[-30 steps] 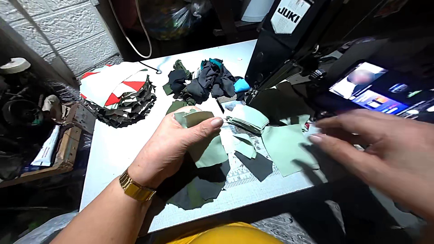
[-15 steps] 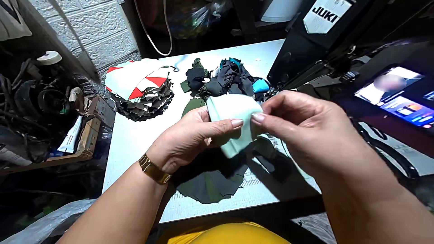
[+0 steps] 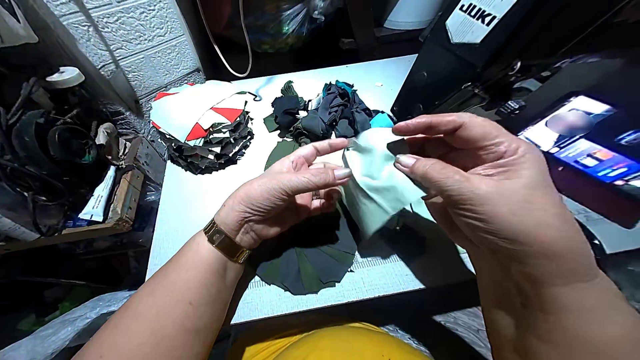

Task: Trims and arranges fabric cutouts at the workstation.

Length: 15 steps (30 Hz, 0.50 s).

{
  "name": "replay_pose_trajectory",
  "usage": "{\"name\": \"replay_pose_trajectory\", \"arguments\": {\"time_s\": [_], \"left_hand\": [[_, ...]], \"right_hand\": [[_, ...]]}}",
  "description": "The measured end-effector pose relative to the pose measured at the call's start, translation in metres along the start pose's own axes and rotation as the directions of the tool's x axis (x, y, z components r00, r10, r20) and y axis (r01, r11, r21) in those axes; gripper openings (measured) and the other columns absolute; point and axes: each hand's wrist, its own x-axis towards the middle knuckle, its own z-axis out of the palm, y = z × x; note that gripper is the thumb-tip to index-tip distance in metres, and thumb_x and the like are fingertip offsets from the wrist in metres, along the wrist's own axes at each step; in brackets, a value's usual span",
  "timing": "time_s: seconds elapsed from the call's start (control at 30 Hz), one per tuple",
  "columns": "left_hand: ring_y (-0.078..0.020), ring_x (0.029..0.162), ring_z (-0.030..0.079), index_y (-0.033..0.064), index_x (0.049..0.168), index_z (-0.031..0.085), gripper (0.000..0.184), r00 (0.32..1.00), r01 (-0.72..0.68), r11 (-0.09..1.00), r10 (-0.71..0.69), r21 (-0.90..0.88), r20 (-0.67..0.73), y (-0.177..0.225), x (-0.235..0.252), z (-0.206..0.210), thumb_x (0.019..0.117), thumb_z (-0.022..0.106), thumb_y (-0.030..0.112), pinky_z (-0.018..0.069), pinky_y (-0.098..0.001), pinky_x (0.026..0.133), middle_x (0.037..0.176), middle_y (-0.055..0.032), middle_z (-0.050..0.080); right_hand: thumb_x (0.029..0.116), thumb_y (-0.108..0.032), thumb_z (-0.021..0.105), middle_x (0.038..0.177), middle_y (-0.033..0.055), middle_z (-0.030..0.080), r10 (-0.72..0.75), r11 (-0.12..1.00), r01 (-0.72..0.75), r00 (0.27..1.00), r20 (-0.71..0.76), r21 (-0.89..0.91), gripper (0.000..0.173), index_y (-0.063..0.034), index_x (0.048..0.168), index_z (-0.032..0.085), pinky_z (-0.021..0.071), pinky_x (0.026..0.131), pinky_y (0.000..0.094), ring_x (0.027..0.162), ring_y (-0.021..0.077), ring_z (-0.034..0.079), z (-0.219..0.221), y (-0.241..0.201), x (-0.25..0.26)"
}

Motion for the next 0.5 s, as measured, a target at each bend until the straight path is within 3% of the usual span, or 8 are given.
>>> {"name": "replay_pose_trajectory", "arguments": {"time_s": [0.13,0.2,0.27,0.3,0.33,0.37,0.43,0.5], "left_hand": [[-0.0036,0.074,0.058,0.0101,0.153,0.04,0.057,0.999,0.034,0.99,-0.036,0.134,0.009,-0.006,0.002,0.004,0.0992,0.058,0.008,0.0501,-0.0182,0.067,0.09,0.0,0.064],[-0.0074,0.092,0.064,0.0088,0.151,0.041,0.056,0.998,0.007,0.979,0.005,0.203,-0.058,-0.005,0.001,0.009,0.0981,0.061,0.008,0.0547,-0.0227,0.081,0.108,-0.0025,0.067],[-0.0152,0.114,0.063,0.0042,0.152,0.037,0.059,0.999,-0.038,0.983,0.041,0.18,-0.016,-0.006,0.001,0.007,0.0978,0.061,0.008,0.0534,-0.0311,0.099,0.133,-0.0102,0.06],[-0.0153,0.115,0.063,0.0032,0.151,0.036,0.059,0.999,-0.047,0.986,0.044,0.158,0.021,-0.006,0.0,0.006,0.0977,0.06,0.008,0.0528,-0.032,0.101,0.133,-0.0104,0.059],[-0.0128,0.111,0.064,0.004,0.147,0.04,0.053,0.998,-0.048,0.99,0.041,0.132,0.054,-0.006,-0.001,0.006,0.0972,0.058,0.007,0.0532,-0.0306,0.099,0.127,-0.0079,0.063],[-0.0104,0.104,0.067,0.0062,0.135,0.049,0.039,0.997,-0.041,0.995,0.035,0.088,0.071,-0.006,-0.003,0.007,0.0967,0.057,0.003,0.0549,-0.0289,0.095,0.116,-0.0049,0.067],[-0.0119,0.096,0.071,0.0058,0.117,0.059,0.023,0.996,-0.009,1.0,0.009,0.004,0.084,-0.004,-0.005,0.008,0.0973,0.055,-0.006,0.0588,-0.0304,0.091,0.103,-0.0055,0.072],[-0.0136,0.092,0.072,0.0056,0.115,0.06,0.021,0.998,-0.02,1.0,0.019,0.019,0.054,0.002,-0.007,0.006,0.0984,0.053,-0.006,0.0608,-0.0317,0.088,0.1,-0.0062,0.072]], "right_hand": [[0.0926,0.01,0.058,0.114,0.0022,0.072,-0.014,0.999,0.013,1.0,0.02,0.052,0.039,-0.0054,0.128,0.067,0.0619,0.086,0.0248,0.096,0.0099,0.072,0.003,-0.017,-0.002],[0.0914,0.01,0.058,0.114,-0.0003,0.073,-0.047,0.995,0.045,0.999,0.02,0.086,0.04,-0.0058,0.126,0.068,0.0613,0.086,0.0234,0.096,0.0078,0.071,0.005,-0.023,0.0],[0.0914,0.011,0.056,0.109,-0.0022,0.074,-0.078,0.987,0.074,0.997,0.02,0.142,0.038,-0.0061,0.121,0.07,0.0615,0.084,0.0227,0.093,0.0059,0.072,0.006,-0.028,0.001],[0.0917,0.011,0.054,0.106,-0.0035,0.074,-0.097,0.984,0.093,0.995,0.02,0.155,0.037,-0.0065,0.119,0.072,0.0611,0.084,0.0218,0.092,0.0048,0.071,0.007,-0.03,0.001],[0.0923,0.011,0.053,0.104,-0.0047,0.075,-0.11,0.982,0.106,0.994,0.015,0.157,0.036,-0.0071,0.115,0.073,0.0606,0.085,0.0208,0.091,0.0037,0.071,0.007,-0.03,0.001],[0.0932,0.011,0.052,0.104,-0.0053,0.075,-0.117,0.982,0.114,0.993,0.008,0.153,0.035,-0.0076,0.113,0.074,0.0601,0.085,0.0199,0.091,0.0029,0.071,0.006,-0.03,0.002],[0.0948,0.01,0.052,0.105,-0.0035,0.076,-0.101,0.987,0.101,0.995,-0.012,0.125,0.033,-0.0062,0.11,0.075,0.0605,0.086,0.0204,0.094,0.0041,0.071,0.004,-0.03,0.002],[0.0948,0.008,0.054,0.104,-0.0036,0.076,-0.05,0.996,0.055,0.997,-0.06,0.069,0.03,-0.0064,0.109,0.075,0.0607,0.083,0.0192,0.092,0.0035,0.072,0.001,-0.028,0.001]]}}
